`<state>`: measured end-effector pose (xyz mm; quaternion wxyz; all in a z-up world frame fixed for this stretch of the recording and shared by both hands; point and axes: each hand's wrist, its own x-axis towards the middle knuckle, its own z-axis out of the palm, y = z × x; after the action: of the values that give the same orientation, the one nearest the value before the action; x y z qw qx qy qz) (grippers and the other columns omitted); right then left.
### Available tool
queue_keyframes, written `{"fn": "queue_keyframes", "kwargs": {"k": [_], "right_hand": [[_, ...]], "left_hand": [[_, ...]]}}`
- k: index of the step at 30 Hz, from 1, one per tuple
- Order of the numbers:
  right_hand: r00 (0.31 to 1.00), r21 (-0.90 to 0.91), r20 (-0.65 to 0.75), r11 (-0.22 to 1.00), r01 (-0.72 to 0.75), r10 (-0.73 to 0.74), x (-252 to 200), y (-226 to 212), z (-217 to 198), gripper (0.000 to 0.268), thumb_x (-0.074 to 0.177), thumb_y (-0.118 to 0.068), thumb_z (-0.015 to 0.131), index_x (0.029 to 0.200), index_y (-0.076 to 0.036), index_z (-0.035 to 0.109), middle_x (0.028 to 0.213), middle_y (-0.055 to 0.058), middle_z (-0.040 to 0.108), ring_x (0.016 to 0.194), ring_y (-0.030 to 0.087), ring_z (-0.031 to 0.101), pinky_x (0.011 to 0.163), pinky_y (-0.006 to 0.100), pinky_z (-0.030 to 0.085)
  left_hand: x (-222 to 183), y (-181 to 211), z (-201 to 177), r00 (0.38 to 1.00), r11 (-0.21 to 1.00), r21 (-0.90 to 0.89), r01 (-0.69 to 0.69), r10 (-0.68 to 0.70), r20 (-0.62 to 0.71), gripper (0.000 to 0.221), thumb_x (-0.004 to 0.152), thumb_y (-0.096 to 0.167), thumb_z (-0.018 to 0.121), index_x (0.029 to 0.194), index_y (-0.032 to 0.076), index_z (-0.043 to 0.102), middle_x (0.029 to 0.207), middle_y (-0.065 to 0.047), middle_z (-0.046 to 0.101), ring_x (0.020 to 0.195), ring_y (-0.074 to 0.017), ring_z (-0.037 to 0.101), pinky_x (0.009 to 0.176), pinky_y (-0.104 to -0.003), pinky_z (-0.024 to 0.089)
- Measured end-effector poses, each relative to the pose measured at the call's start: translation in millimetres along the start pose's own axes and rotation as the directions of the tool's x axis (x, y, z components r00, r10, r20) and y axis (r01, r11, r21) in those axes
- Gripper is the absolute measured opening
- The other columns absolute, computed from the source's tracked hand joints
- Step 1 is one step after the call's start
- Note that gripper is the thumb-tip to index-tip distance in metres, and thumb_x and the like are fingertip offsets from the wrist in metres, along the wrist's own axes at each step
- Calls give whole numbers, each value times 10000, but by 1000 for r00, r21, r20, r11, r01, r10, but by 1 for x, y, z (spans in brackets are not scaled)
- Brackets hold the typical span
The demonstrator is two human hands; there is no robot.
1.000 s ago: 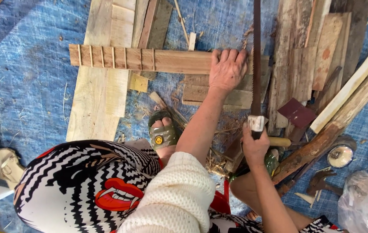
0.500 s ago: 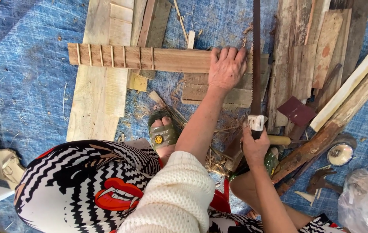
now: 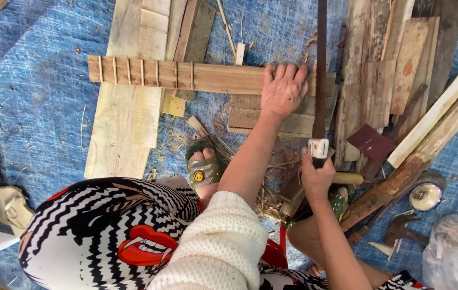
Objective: The person is using a hand saw to cut a series of parallel notches into a wooden plank after initially shaving it with a curved blade.
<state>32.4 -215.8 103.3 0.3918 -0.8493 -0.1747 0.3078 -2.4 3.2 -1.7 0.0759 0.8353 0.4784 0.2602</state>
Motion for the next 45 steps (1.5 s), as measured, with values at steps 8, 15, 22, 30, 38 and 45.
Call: {"fn": "queue_keyframes", "kwargs": {"k": [8, 15, 22, 30, 38, 45], "right_hand": [[999, -57, -41, 998, -8, 6, 1, 11, -2, 308, 983, -294, 826, 825, -99, 648, 614, 74, 652, 588, 213, 659, 662, 357, 531], [998, -32, -39, 999, 44, -45, 10, -6, 7, 192, 963, -211, 773, 866, -85, 663, 638, 101, 645, 628, 198, 656, 698, 395, 538], [1000, -63, -27, 998, 3, -5, 13, -5, 6, 276, 994, -291, 800, 871, -75, 679, 586, 83, 630, 552, 209, 650, 607, 363, 530], [997, 49, -64, 997, 57, -53, -6, -37, -31, 346, 972, -238, 836, 737, -69, 647, 574, 119, 640, 519, 205, 652, 556, 335, 514], [998, -81, -62, 997, 11, -16, -24, -33, -58, 401, 962, -406, 847, 730, -144, 649, 558, 27, 635, 606, 196, 686, 674, 330, 529], [999, -10, -41, 1000, 21, -21, -27, -27, -64, 339, 997, -344, 828, 850, -79, 678, 581, 108, 635, 610, 255, 690, 678, 372, 544]], "left_hand": [[-2, 2, -3, 1000, 1000, -3, -13, 13, -22, 304, 952, 404, 479, 1176, 214, 557, 917, -46, 557, 1046, -252, 582, 1017, -491, 341], [2, 3, -10, 999, 999, 37, -6, 5, 35, 303, 966, 406, 461, 1192, 235, 569, 936, -21, 585, 1038, -228, 587, 1031, -481, 314], [-5, 4, -3, 999, 1000, 16, 3, -3, 48, 290, 961, 415, 447, 1174, 244, 544, 934, -27, 550, 1029, -235, 560, 1007, -478, 324], [13, -8, -50, 881, 1000, -26, -3, 15, 472, 503, 953, 312, 582, 1432, 212, 461, 1308, -40, 594, 1266, -242, 565, 1096, -462, 305], [8, -18, -42, 856, 996, 80, -45, -3, 517, 599, 728, 448, 847, 1244, 302, 579, 1268, -4, 613, 1329, -252, 496, 1048, -596, 262], [-5, -31, -29, 871, 990, 26, -139, 110, 479, 344, 813, 376, 750, 1090, 269, 576, 1024, -7, 677, 986, -260, 704, 892, -501, 484]]}}
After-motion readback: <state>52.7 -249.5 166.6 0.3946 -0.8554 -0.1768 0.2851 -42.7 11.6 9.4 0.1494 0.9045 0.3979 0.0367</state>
